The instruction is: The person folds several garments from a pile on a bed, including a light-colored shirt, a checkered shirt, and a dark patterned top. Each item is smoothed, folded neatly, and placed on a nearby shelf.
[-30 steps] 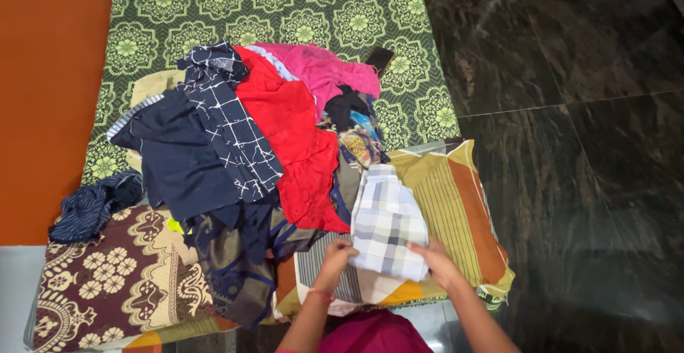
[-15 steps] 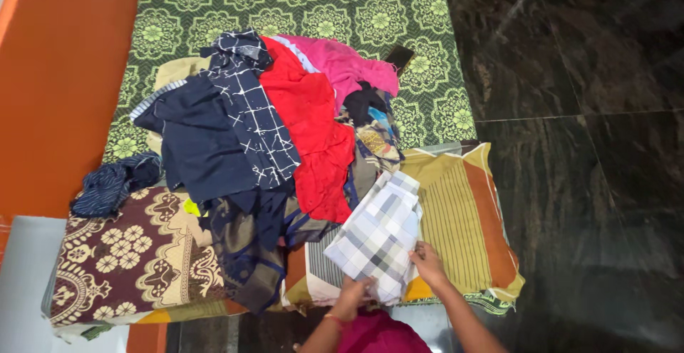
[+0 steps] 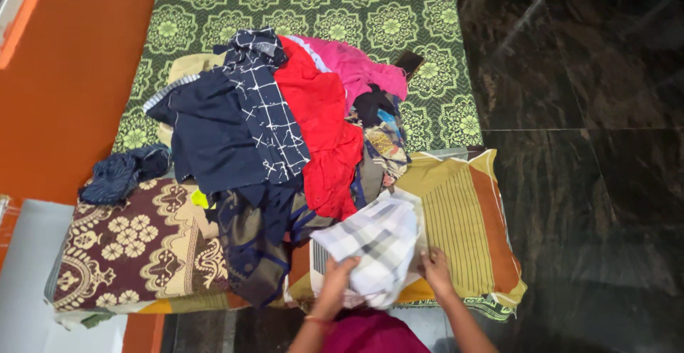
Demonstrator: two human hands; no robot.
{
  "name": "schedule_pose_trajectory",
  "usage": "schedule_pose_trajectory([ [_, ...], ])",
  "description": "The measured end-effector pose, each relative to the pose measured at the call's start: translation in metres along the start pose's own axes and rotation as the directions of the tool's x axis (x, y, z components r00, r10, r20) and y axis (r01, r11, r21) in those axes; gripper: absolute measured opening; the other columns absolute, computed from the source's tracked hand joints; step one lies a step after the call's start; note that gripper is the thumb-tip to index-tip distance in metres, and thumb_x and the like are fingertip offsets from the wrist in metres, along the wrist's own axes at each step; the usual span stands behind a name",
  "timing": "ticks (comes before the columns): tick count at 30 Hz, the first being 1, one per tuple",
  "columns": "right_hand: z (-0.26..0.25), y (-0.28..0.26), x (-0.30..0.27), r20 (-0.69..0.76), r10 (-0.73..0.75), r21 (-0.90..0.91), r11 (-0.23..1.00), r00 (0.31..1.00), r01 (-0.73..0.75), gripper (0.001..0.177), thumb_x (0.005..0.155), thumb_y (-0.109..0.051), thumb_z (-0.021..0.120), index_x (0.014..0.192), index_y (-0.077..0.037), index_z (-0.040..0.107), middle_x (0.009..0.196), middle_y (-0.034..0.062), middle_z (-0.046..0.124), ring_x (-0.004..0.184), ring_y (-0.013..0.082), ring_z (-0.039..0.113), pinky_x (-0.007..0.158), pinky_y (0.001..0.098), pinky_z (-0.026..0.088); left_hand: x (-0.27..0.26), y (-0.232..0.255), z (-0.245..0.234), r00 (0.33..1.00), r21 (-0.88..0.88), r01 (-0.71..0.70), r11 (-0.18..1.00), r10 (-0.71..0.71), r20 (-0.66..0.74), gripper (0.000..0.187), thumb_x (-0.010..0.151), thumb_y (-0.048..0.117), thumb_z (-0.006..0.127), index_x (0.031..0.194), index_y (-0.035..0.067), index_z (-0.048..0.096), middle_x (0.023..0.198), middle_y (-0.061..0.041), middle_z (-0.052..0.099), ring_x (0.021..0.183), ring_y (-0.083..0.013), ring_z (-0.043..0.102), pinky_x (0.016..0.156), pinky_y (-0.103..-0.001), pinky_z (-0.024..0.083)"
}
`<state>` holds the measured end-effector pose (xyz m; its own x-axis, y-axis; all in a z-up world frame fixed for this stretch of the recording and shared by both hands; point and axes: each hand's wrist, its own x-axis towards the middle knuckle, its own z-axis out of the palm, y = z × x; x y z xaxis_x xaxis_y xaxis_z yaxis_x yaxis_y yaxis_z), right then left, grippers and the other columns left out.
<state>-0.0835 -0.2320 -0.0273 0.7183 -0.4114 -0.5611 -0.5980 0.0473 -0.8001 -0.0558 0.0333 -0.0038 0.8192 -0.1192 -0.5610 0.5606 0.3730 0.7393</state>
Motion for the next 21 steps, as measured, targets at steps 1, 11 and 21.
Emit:
schedule_pose_trajectory([
  [1,0.000,0.002,-0.002,0.012,0.077,-0.010,0.997,0.997,-0.076,0.064,0.096,-0.031,0.060,0.151,-0.006,0.039,0.126,0.0165,0.066,0.096,0.0242,0.070,0.080,0.0424,0.056,-0.003,0.005,-0.017,0.999,-0.035,-0.038,0.999,0.037,-0.018,0.051,0.080,0.008,0.071,0.129,-0.002,0.061,0.117,-0.013,0.072,0.104,-0.0239,0.069,0.094,-0.036,0.054],
  [11,0.017,0.009,-0.013,0.088,-0.158,-0.412,0.893,0.984,0.180,0.075,0.093,-0.041,0.069,0.152,-0.005,0.040,0.125,0.0167,0.070,0.099,0.0234,0.072,0.086,0.0362,0.056,-0.006,-0.018,-0.088,0.942,0.028,0.070,0.997,-0.057,-0.330,0.054,0.083,0.011,0.082,0.128,-0.008,0.060,0.119,-0.021,0.073,0.103,-0.0304,0.072,0.091,-0.039,0.056],
  [21,0.038,0.005,-0.014,0.132,0.120,-0.067,0.991,0.984,-0.112,0.066,0.097,-0.048,0.056,0.149,-0.009,0.048,0.122,0.0131,0.067,0.092,0.0260,0.067,0.077,0.0417,0.054,-0.020,0.066,-0.007,0.986,-0.221,0.097,0.970,-0.123,-0.108,0.052,0.086,0.002,0.070,0.135,0.000,0.055,0.123,-0.016,0.071,0.107,-0.0297,0.071,0.092,-0.044,0.058],
])
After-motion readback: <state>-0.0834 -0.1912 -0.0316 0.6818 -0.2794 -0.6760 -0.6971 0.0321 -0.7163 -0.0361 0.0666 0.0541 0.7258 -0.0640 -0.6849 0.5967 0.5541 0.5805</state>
